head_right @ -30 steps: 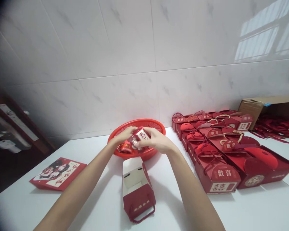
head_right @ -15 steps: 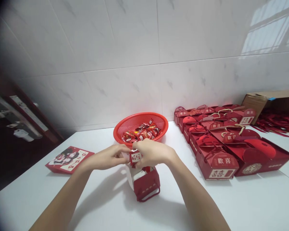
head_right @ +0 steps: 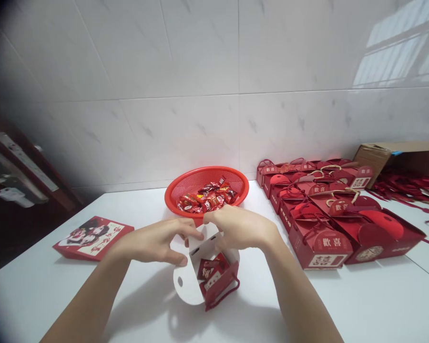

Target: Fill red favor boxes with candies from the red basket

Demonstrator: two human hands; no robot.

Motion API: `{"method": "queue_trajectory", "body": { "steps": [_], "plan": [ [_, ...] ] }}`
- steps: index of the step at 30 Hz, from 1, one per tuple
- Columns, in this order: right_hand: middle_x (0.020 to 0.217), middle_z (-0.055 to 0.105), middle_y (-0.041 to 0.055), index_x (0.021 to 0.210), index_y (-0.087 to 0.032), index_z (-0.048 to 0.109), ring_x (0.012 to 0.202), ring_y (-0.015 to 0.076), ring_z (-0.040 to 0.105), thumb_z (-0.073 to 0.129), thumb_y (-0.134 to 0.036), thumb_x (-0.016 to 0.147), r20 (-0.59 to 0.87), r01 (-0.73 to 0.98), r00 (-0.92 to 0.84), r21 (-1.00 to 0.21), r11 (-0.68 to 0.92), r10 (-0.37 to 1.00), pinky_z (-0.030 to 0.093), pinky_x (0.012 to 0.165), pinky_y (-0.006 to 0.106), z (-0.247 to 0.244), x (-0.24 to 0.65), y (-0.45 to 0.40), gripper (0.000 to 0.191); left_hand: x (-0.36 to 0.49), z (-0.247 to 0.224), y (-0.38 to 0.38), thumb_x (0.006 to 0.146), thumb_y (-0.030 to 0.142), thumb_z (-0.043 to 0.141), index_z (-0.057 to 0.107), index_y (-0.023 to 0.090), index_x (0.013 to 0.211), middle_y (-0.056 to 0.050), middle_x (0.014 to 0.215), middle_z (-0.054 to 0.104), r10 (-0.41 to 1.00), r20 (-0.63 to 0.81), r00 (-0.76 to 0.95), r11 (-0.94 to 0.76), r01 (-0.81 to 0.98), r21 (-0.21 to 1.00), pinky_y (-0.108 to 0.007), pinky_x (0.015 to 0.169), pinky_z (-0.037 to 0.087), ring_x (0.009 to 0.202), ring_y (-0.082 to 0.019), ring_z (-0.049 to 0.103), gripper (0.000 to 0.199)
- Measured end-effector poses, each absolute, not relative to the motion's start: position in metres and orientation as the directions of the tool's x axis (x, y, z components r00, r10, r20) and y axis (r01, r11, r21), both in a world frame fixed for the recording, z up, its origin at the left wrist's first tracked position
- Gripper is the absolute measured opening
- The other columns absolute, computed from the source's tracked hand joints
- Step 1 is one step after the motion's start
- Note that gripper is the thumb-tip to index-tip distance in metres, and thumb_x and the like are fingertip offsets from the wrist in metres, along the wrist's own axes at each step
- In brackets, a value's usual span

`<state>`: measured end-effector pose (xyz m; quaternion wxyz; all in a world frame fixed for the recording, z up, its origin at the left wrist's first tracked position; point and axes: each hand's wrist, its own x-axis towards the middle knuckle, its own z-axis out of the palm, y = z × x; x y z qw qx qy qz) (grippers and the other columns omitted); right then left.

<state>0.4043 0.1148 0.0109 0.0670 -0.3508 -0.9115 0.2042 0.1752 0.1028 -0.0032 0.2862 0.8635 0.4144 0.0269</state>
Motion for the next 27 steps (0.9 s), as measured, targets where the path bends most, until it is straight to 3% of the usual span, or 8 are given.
{"method": "queue_trajectory", "body": {
  "steps": [8,12,15,18,20,24,27],
  "plan": [
    [0.087,0.068,0.0028,0.104,-0.022,0.07,0.072,0.017,0.06,0.069,-0.011,0.072,0.062,0.557,-0.738,-0.505,0.659,0.672,0.04,0.056,0.023,0.014,0.412,0.108,0.034,0.171,0.007,0.099,0.074,0.029,0.069,0.072,0.023,0.11,-0.004,0.102,0.064,0.802,-0.153,0.578,-0.463,0.763,0.452,-0.031,0.081,0.046,0.096,-0.025,0.062,0.036],
    [0.11,0.07,0.0039,0.113,-0.03,0.07,0.097,0.0232,0.064,0.073,-0.027,0.08,0.134,0.478,-0.772,-0.52,0.707,0.621,0.048,0.073,0.027,0.005,0.414,0.103,0.032,0.166,0.007,0.1,0.075,0.031,0.066,0.073,0.022,0.097,-0.004,0.097,0.063,0.83,-0.114,0.547,-0.461,0.786,0.413,-0.03,0.079,0.044,0.094,-0.025,0.061,0.024],
    [0.128,0.066,0.0063,0.123,-0.031,0.067,0.11,0.0273,0.064,0.07,-0.046,0.085,0.098,0.496,-0.757,-0.557,0.666,0.646,0.05,0.084,0.033,-0.012,0.423,0.101,0.042,0.165,0.006,0.099,0.077,0.034,0.066,0.073,0.022,0.097,-0.004,0.096,0.064,0.808,-0.093,0.581,-0.495,0.757,0.426,-0.028,0.078,0.044,0.094,-0.025,0.061,0.025],
    [0.137,0.062,0.0134,0.138,-0.025,0.058,0.116,0.0336,0.062,0.065,-0.06,0.084,0.038,0.595,-0.659,-0.585,0.551,0.751,0.049,0.092,0.041,-0.031,0.437,0.099,0.065,0.168,0.004,0.098,0.079,0.039,0.067,0.073,0.023,0.103,-0.004,0.098,0.065,0.791,-0.07,0.608,-0.522,0.731,0.44,-0.029,0.079,0.044,0.097,-0.026,0.061,0.03],
    [0.139,0.061,0.0145,0.141,-0.024,0.056,0.117,0.0345,0.062,0.065,-0.061,0.083,0.053,0.601,-0.606,-0.623,0.501,0.793,0.048,0.095,0.044,-0.042,0.448,0.097,0.069,0.172,0.002,0.097,0.079,0.042,0.068,0.073,0.024,0.108,-0.005,0.101,0.065,0.79,-0.055,0.61,-0.525,0.721,0.452,-0.031,0.082,0.045,0.099,-0.027,0.061,0.035],
    [0.135,0.065,0.0107,0.137,-0.029,0.059,0.106,0.0313,0.068,0.084,-0.055,0.064,0.13,0.498,-0.606,-0.707,0.502,0.785,0.049,0.096,0.043,-0.057,0.465,0.097,0.081,0.182,-0.006,0.099,0.076,0.043,0.074,0.067,0.025,0.127,-0.006,0.106,0.066,0.787,-0.017,0.617,-0.51,0.666,0.544,-0.034,0.088,0.046,0.104,-0.028,0.061,0.054],
    [0.133,0.066,0.0095,0.132,-0.029,0.064,0.117,0.0337,0.064,0.089,-0.051,0.058,0.199,0.417,-0.574,-0.764,0.492,0.794,0.044,0.105,0.047,-0.07,0.473,0.103,0.081,0.186,-0.012,0.103,0.076,0.044,0.075,0.059,0.025,0.138,-0.005,0.109,0.067,0.789,-0.01,0.614,-0.473,0.617,0.629,-0.034,0.088,0.049,0.103,-0.027,0.062,0.067]
  ]
}}
